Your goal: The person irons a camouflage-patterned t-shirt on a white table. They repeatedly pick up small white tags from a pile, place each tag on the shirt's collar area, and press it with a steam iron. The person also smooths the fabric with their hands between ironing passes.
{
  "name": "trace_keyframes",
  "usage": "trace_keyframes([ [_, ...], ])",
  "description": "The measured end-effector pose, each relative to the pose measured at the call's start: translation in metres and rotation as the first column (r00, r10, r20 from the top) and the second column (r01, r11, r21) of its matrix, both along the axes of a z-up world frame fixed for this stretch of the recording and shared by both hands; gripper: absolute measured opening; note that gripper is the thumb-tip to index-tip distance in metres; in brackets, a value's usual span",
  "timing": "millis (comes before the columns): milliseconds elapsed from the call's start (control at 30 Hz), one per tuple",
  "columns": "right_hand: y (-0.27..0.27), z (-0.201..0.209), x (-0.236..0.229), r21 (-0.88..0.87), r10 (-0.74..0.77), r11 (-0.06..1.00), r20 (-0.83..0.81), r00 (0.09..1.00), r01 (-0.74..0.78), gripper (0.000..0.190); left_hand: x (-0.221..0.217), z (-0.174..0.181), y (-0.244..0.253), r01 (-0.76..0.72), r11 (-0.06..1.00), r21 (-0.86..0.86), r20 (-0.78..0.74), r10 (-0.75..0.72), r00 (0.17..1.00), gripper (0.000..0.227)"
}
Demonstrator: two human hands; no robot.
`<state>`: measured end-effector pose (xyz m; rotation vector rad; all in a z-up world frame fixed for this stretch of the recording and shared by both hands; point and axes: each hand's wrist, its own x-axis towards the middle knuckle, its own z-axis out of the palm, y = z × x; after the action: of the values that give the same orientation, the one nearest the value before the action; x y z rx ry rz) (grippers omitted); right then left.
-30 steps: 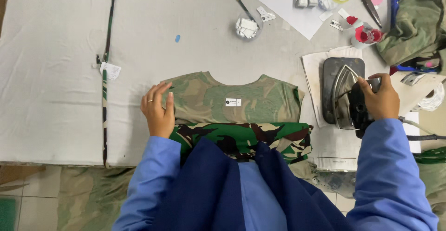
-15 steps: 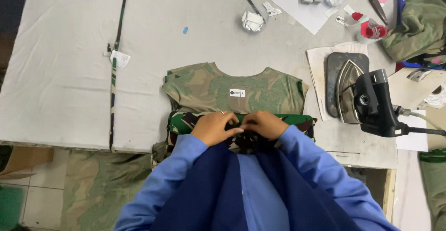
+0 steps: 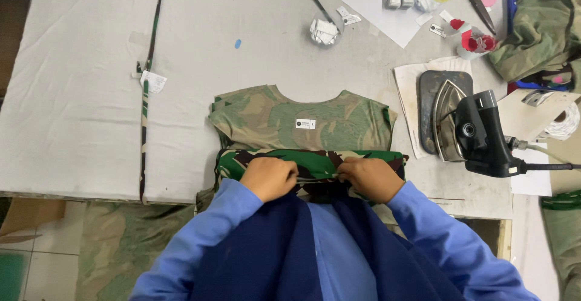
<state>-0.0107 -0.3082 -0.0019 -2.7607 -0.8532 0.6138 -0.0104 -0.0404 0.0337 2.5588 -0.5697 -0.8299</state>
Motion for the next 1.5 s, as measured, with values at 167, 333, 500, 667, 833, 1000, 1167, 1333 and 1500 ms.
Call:
trace_keyframes([
  [167,0.006,-0.009,0.009,0.026,-0.033,0.999,-0.041,0.999,0.034,0.015,-0.012,-0.04,-0.031,0.13,0.991,-0.038,0.214,-0.119,0.97,0.042],
  [333,0.018,0.009,0.0,0.076,-0.08,0.994,-0.047,0.996,0.083,0.034,-0.022,-0.064,-0.035,0.087,0.993,-0.075,0.471,-0.042,0.881,0.023],
  [500,0.016,-0.047,-0.013,0.009,0.04,0.999,0.173,0.984,-0.042,0.009,-0.026,-0.074,-0.038,0.115,0.99,-0.084,0.512,-0.056,0.857,0.014],
  [667,0.016,-0.014,-0.011,-0.004,0.033,0.999,0.167,0.985,-0.033,0.012,-0.033,-0.085,-0.034,0.098,0.995,0.001,0.602,-0.079,0.794,0.008],
  [833,0.018,-0.013,-0.013,0.036,-0.065,0.998,0.137,0.988,0.06,0.018,-0.029,-0.055,-0.03,0.087,0.996,-0.019,0.579,-0.06,0.813,0.01],
  [1000,0.006,-0.029,-0.02,-0.092,0.015,0.995,0.417,0.909,0.026,0.018,-0.033,-0.07,-0.014,0.011,0.997,0.083,0.552,-0.055,0.832,0.012],
  [1167,-0.034,-0.012,-0.013,-0.162,-0.042,0.984,0.225,0.974,0.08,0.017,-0.024,-0.044,0.034,-0.112,0.982,0.155,0.379,0.045,0.924,0.017],
  [1333,-0.029,0.02,-0.004,0.085,-0.328,0.935,-0.164,0.93,0.345,0.018,-0.011,-0.019,0.043,-0.211,0.973,-0.092,0.14,0.222,0.965,0.027],
  [1500,-0.037,0.03,0.003,0.114,-0.296,0.942,-0.163,0.941,0.316,0.017,-0.01,-0.002,0.038,-0.071,0.997,-0.017,0.141,0.072,0.987,0.027],
])
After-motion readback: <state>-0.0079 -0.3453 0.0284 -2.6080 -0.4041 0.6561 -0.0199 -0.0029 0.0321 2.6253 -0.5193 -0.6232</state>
